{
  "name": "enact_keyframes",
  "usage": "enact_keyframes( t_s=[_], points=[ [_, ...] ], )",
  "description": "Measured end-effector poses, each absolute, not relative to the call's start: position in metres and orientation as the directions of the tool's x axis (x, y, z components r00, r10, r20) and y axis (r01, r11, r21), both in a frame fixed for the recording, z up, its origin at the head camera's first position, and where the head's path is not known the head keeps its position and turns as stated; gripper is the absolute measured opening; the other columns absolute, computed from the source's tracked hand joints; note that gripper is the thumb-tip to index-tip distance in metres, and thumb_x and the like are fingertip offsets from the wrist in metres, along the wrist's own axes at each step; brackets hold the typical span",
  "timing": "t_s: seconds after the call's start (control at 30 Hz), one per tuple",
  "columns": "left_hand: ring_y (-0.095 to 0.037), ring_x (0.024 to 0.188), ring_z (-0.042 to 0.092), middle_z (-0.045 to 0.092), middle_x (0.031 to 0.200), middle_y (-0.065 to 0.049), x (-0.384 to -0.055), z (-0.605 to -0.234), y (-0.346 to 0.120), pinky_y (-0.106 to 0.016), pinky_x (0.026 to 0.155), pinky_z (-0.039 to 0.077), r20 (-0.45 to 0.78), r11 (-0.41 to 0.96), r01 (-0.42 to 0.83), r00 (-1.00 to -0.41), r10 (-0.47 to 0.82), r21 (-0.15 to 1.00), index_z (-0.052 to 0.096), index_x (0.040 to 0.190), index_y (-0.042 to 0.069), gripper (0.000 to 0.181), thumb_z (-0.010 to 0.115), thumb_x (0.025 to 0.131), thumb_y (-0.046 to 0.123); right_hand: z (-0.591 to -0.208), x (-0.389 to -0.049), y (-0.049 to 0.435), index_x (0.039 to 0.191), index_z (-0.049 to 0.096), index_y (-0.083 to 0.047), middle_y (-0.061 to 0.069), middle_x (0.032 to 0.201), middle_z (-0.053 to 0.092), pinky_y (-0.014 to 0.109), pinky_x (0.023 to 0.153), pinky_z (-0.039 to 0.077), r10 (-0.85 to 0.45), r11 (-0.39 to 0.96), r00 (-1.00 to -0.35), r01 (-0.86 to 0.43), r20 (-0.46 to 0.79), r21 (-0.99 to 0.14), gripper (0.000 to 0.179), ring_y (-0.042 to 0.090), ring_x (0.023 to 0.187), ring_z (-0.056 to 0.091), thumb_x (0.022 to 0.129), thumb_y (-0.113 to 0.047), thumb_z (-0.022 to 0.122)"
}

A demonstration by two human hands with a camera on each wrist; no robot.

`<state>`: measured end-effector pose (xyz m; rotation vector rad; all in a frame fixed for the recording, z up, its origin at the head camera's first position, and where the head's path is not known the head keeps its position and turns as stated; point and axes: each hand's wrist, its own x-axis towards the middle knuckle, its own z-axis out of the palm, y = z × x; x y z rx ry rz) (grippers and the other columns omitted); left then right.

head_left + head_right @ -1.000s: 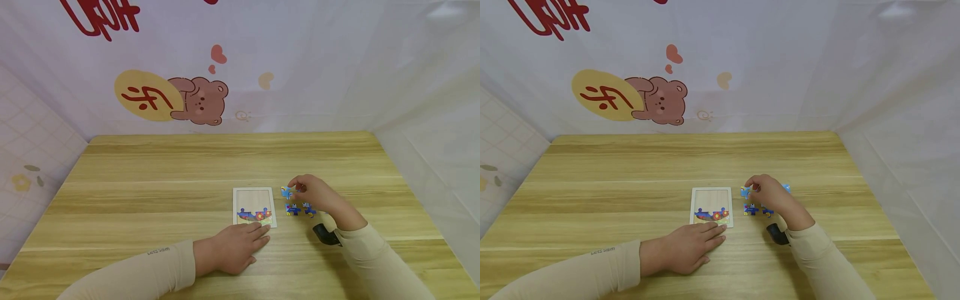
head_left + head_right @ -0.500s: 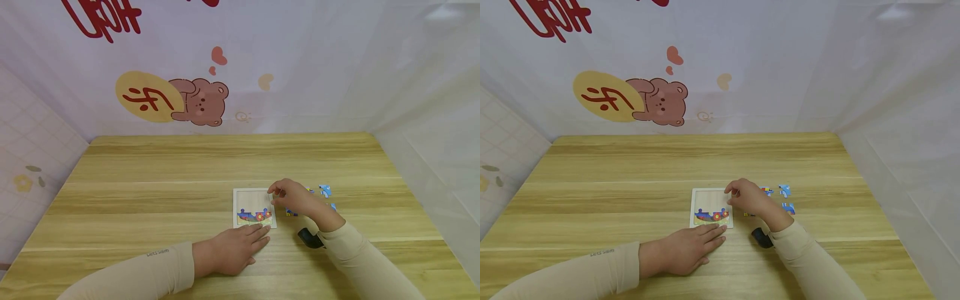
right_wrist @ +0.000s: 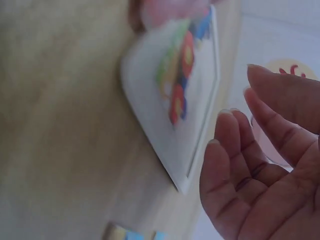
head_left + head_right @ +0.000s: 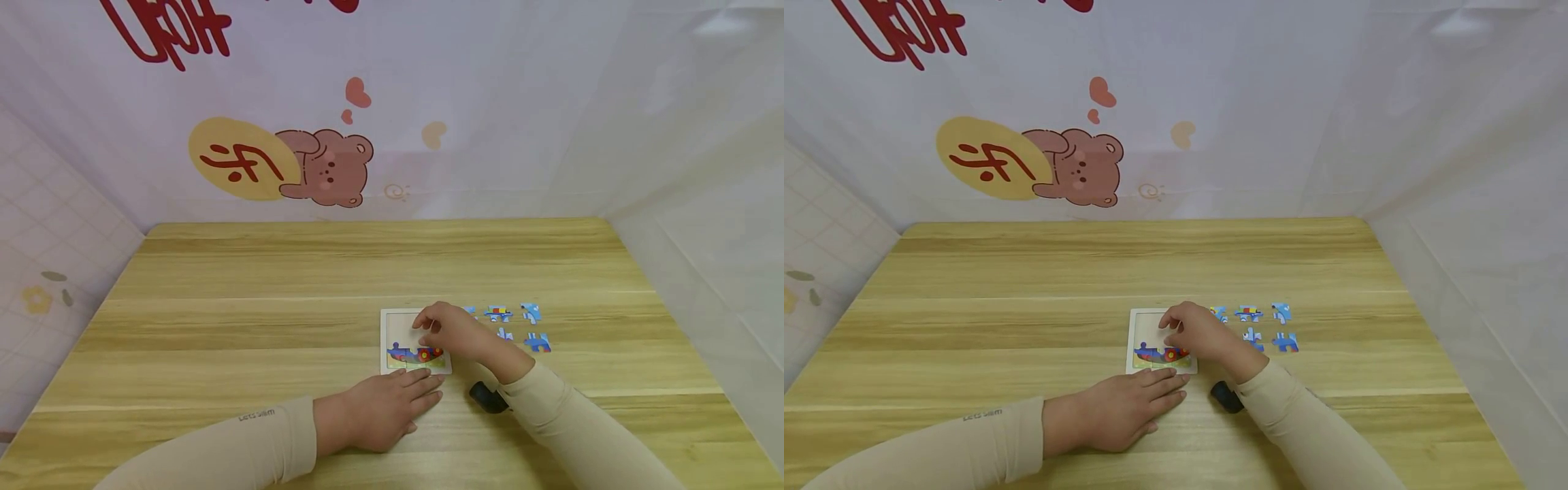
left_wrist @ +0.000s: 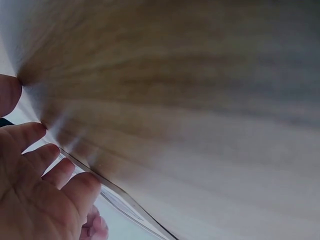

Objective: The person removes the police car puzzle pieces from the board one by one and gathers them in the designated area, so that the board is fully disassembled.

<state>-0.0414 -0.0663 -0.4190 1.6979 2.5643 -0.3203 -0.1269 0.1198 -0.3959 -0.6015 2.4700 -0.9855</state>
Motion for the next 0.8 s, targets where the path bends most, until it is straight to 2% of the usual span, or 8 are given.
enact_keyframes(
  t_s=[0.23,0.43,0.8],
  points=[
    [-0.016,0.143,0.028,0.028,0.157,-0.001,-0.042,-0.418,-0.066,-0.028,0.110,0.032,-0.176,0.378,0.919,-0.393,0.903,-0.115,0.040,0.148,0.017,0.054,0.048,0.099,0.040,-0.405,-0.124,0.111,0.098,0.070,-0.005,0.000,0.090,0.061,0.027,0.073,0.047,-0.558,0.668,-0.801,-0.280,-0.215,-0.689,0.015,0.012,0.079,0.052,0.083,-0.003,0.071],
    [-0.016,0.143,0.028,0.030,0.156,-0.002,-0.041,-0.418,-0.066,-0.027,0.110,0.032,-0.171,0.372,0.917,-0.394,0.903,-0.144,0.041,0.148,0.018,0.055,0.048,0.099,0.040,-0.409,-0.122,0.104,0.102,0.071,-0.004,-0.001,0.092,0.064,0.029,0.076,0.049,-0.575,0.673,-0.784,-0.290,-0.235,-0.680,0.017,0.011,0.080,0.054,0.085,-0.003,0.070],
    [-0.017,0.143,0.027,0.028,0.157,-0.005,-0.041,-0.421,-0.067,-0.028,0.110,0.033,-0.152,0.365,0.916,-0.390,0.908,-0.168,0.041,0.148,0.017,0.055,0.048,0.098,0.041,-0.408,-0.122,0.096,0.103,0.072,-0.004,-0.003,0.084,0.061,0.024,0.071,0.044,-0.625,0.673,-0.741,-0.354,-0.244,-0.650,0.017,0.009,0.077,0.050,0.087,-0.005,0.069]
  ],
)
